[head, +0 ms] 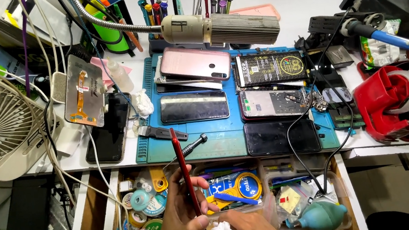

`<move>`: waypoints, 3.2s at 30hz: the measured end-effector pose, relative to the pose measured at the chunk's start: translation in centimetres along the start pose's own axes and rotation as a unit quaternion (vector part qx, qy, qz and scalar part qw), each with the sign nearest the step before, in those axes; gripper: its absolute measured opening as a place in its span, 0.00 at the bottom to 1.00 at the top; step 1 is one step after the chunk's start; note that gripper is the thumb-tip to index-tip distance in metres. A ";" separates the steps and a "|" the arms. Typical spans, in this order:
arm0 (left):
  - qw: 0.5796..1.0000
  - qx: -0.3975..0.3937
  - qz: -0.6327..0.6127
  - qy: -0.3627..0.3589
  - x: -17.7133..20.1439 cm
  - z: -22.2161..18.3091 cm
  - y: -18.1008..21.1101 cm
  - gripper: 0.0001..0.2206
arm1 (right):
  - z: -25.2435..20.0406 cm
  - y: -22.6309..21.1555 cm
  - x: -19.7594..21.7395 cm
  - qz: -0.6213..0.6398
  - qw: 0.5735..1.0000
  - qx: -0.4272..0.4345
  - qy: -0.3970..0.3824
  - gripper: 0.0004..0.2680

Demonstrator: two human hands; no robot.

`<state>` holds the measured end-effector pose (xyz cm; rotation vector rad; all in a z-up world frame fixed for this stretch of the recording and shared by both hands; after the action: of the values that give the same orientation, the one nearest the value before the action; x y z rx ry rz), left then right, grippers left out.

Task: Testing and cleaning a smartphone at a repair station, including checking the charging port and wiping the exterior.

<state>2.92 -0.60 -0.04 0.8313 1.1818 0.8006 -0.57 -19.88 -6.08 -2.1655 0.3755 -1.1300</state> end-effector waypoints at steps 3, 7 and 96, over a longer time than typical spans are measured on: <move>1.000 -0.001 -0.012 0.001 -0.3 0.2 0.7 0.43 | 0.1 -0.3 0.4 0.016 0.999 0.035 0.014 0.09; 1.000 -0.011 -0.017 -0.002 -0.1 0.3 0.5 0.42 | 0.0 -0.7 0.8 0.034 0.999 0.021 0.010 0.11; 0.913 -0.099 0.268 -0.292 -2.5 -0.3 2.9 0.32 | 0.7 -3.2 3.2 0.608 0.791 0.015 -0.058 0.50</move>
<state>1.88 -1.33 3.58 1.1422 0.3280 0.9997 1.74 -18.89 -2.21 -1.3943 1.4032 -0.2271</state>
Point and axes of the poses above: each hand's wrist, its own z-axis towards the middle knuckle, its own x-axis out of the back of the hand, y = z × x, the point moved 3 cm from there along z, towards the middle knuckle, and after that the axes turned 14 degrees about -x, right-handed, at the moved point
